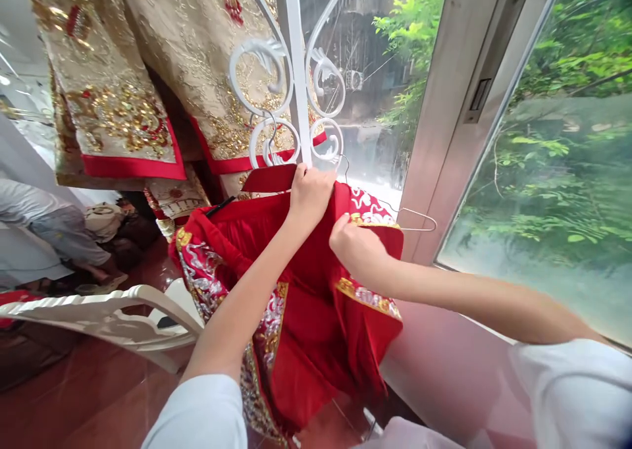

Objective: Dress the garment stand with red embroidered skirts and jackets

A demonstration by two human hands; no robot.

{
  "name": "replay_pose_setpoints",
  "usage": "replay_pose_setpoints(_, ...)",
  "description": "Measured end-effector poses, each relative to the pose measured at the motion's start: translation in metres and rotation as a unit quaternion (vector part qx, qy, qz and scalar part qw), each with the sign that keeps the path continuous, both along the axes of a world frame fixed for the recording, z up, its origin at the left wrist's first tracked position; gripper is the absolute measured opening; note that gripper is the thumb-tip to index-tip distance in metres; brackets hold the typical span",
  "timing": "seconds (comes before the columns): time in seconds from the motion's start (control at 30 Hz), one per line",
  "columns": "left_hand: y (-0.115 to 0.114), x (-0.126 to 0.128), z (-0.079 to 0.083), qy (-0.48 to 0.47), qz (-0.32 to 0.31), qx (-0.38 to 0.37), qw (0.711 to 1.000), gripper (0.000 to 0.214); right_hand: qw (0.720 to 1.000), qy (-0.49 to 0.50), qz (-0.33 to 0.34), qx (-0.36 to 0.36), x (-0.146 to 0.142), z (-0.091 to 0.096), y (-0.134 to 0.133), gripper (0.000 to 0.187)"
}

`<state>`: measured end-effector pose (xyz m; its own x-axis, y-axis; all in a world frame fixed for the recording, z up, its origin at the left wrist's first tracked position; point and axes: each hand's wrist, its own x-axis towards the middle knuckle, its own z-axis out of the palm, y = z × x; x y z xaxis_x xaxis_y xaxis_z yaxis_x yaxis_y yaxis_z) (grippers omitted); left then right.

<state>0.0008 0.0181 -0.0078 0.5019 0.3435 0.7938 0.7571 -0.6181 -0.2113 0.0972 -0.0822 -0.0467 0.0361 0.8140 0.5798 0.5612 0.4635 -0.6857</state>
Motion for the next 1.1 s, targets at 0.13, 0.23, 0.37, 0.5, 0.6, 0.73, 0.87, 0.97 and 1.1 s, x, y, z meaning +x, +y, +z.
replay_pose_setpoints(0.13,-0.002,-0.019,-0.002,0.045,-0.020,-0.018,0.999,0.029,0.973,-0.210,-0.082,-0.040,-0.013,-0.020,-0.010,0.019)
replay_pose_setpoints(0.23,-0.002,-0.028,-0.002,0.082,-0.022,-0.034,0.996,0.030,0.975,-0.187,-0.109,0.047,0.014,-0.005,0.004,0.023)
replay_pose_setpoints(0.37,-0.004,-0.028,0.003,0.101,-0.051,-0.053,0.992,0.031,0.983,-0.118,-0.045,0.131,0.052,0.009,0.042,0.040)
replay_pose_setpoints(0.5,-0.028,-0.049,0.004,0.082,-0.075,0.003,0.994,0.030,0.984,-0.137,0.080,0.075,0.050,0.015,0.067,0.046)
replay_pose_setpoints(0.6,-0.061,-0.088,-0.010,-0.092,0.022,0.063,0.994,0.028,0.978,-0.190,0.063,0.065,0.039,0.028,0.071,0.042)
replay_pose_setpoints(0.73,-0.086,-0.140,-0.044,-0.311,0.314,-0.003,0.897,0.033,0.976,-0.194,0.094,0.037,0.020,0.056,0.079,0.044)
replay_pose_setpoints(0.87,-0.079,-0.161,-0.058,-0.266,0.432,-0.134,0.851,0.039,0.965,-0.160,0.206,-0.024,-0.015,0.082,0.092,0.039)
replay_pose_setpoints(0.97,-0.073,-0.171,-0.050,-0.243,0.426,-0.167,0.855,0.028,0.960,-0.143,0.236,-0.037,-0.040,0.089,0.098,0.036)
replay_pose_setpoints(1.1,-0.071,-0.188,-0.029,-0.350,0.247,-0.250,0.868,0.027,0.957,-0.193,0.216,0.001,-0.049,0.092,0.100,0.033)
